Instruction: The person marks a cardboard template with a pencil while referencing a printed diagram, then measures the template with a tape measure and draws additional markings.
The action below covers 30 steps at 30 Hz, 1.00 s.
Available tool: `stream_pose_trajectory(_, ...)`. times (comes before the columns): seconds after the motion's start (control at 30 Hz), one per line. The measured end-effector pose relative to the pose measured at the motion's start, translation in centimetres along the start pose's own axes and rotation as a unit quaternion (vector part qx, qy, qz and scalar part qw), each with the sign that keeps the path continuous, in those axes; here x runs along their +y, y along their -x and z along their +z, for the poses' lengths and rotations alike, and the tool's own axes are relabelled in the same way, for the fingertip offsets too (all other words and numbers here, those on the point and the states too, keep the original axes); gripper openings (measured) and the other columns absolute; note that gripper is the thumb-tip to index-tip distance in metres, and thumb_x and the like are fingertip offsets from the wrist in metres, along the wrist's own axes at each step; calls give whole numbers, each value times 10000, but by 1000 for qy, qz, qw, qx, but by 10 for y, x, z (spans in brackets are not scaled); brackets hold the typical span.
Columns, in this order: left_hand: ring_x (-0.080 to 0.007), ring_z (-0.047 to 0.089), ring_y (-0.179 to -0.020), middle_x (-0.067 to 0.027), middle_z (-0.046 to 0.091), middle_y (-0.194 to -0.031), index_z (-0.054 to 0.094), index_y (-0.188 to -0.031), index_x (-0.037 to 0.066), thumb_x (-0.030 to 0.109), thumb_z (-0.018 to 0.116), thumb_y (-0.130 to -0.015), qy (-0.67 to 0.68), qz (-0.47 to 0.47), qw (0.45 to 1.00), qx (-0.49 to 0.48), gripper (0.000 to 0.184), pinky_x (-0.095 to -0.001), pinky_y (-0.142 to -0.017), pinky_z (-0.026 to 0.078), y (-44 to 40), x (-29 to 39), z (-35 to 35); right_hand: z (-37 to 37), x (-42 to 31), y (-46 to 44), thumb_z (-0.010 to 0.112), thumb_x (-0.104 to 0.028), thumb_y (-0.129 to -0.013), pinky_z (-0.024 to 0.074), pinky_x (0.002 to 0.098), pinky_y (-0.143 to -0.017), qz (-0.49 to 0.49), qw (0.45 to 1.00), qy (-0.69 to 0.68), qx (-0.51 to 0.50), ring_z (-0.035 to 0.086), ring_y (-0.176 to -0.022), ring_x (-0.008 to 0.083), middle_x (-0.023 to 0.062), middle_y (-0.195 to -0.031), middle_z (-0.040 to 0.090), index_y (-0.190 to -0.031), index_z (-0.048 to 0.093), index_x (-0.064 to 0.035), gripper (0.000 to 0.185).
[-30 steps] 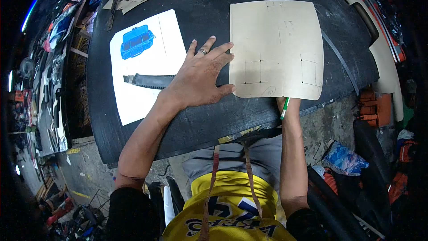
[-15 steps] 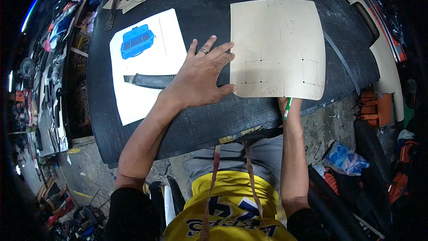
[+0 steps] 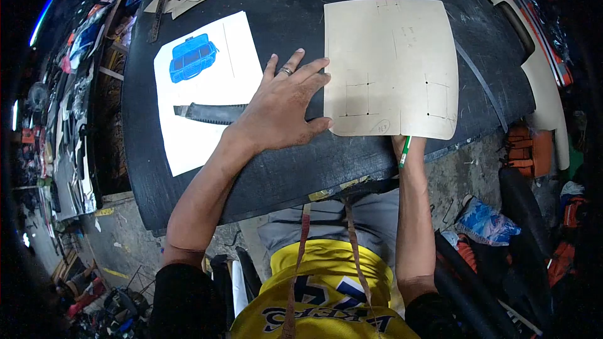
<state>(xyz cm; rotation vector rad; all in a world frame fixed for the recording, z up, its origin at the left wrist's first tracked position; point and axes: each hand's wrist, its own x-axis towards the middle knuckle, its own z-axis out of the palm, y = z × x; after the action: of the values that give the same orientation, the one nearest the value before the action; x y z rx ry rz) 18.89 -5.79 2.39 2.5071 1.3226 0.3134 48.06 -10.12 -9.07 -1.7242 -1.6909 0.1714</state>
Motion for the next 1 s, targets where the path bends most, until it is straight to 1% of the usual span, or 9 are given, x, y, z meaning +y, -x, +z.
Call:
stream_pose_trajectory(0.03,-418,250,-1618,-120,430,-1683,587,-1493,85,414,863,-858,0,0,1000,0,766,-714,-1303,85,0,0,0,-1,-3,0,689,-262,-953,556,502,-927,-3,1000,-19,19,695,-1118,433,232,-1185,734,-1228,710,-25,364)
stream_pose_trajectory(0.07,-419,250,-1618,-118,428,-1684,585,-1495,85,411,860,-861,0,0,1000,0,763,-715,-1303,85,0,0,0,-2,-3,0,689,-262,-953,556,502,-927,-3,1000,-19,19,695,-1118,433,232,-1185,734,-1228,710,-25,364)
stream_pose_trajectory(0.17,-421,250,-1618,-114,426,-1685,582,-1498,84,404,855,-868,1,1,1000,-1,758,-716,-1302,86,0,0,-1,-2,-4,1,625,-180,-1050,540,382,-995,6,1000,19,-19,665,-1214,288,179,-1349,674,-1427,576,10,424)
stream_pose_trajectory(0.2,-421,250,-1618,-113,423,-1687,580,-1500,84,403,852,-871,-1,1,1000,-1,756,-716,-1302,86,1,0,-1,-2,-4,1,625,-180,-1050,540,382,-995,6,1000,19,-19,665,-1214,288,179,-1349,674,-1427,576,10,424)
stream_pose_trajectory(0.33,-422,249,-1618,-110,415,-1691,575,-1505,84,403,845,-879,-3,2,1000,-3,753,-717,-1301,86,0,-1,1,-3,-5,-1,612,-182,-1055,539,398,-995,2,999,32,-28,668,-1215,308,194,-1335,681,-1404,595,17,402)
stream_pose_trajectory(0.43,-422,248,-1618,-110,411,-1694,573,-1508,84,405,843,-880,-6,1,1000,-6,755,-717,-1301,86,0,-1,1,-8,-16,-3,674,-231,-954,551,517,-930,6,1000,-27,13,698,-1105,438,234,-1190,735,-1235,711,-19,354)
stream_pose_trajectory(0.6,-421,246,-1619,-111,409,-1695,567,-1513,85,404,845,-877,-8,1,1000,-7,764,-711,-1305,84,0,-1,0,-10,-18,-2,682,-243,-955,552,520,-918,-5,999,-43,29,703,-1080,427,226,-1166,737,-1220,714,-20,347)
stream_pose_trajectory(0.73,-415,246,-1620,-107,407,-1697,567,-1514,88,407,847,-876,-6,-2,1000,-10,766,-707,-1308,82,0,0,-1,-8,-15,0,687,-269,-958,553,516,-910,36,999,-33,8,703,-1070,425,222,-1155,737,-1207,715,-22,351)
stream_pose_trajectory(1.0,-403,241,-1623,-98,402,-1699,566,-1513,99,407,850,-877,-14,-1,1000,-5,761,-709,-1308,88,0,0,1,-15,-25,-4,679,-270,-971,556,507,-899,-22,1000,17,14,703,-1073,422,229,-1150,735,-1208,707,-18,347)
